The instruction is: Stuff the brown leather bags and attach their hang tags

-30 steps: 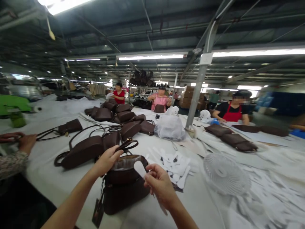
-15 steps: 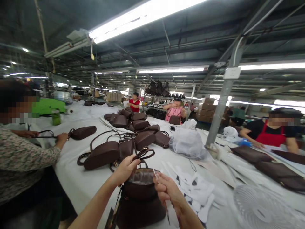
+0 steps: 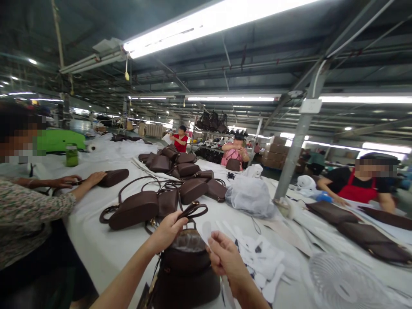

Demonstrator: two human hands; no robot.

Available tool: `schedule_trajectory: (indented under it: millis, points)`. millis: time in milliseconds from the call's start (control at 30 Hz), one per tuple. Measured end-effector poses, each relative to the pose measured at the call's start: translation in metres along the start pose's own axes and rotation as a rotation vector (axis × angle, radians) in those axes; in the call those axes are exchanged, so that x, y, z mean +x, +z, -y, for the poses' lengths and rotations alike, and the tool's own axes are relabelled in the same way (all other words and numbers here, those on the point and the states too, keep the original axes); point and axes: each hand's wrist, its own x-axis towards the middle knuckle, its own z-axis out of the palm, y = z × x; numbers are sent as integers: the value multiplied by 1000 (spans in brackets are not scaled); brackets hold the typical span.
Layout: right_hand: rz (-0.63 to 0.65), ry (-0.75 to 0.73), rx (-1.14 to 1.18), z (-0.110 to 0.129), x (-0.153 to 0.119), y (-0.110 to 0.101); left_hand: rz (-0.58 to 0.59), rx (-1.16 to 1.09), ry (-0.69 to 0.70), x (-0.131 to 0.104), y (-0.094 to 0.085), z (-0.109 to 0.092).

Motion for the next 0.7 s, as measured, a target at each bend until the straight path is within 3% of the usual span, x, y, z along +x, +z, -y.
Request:
schedule_trajectory:
  millis: [67,167,300,400,533,700]
  points:
    - [-90,-51,-173,2,-8,-16,1,-9,-4,0,0,1]
    - [-252,-77,-482,-8,-20,-63,19,-30,-21,1,-1,3]
    - [-491,-129,-1100,-39,-40,-136,45,-61,-43,4,-1,4]
    - [-554,-152,-1437,-61,-54,-167,61,-56,-47,6,-1,5]
    - [-523,-31,-1457,-79,-63,-179,59,-22,-37,10,-1,8]
    - [-562,49,-1139,-90,-58,-184,50,-62,-58,11,0,10]
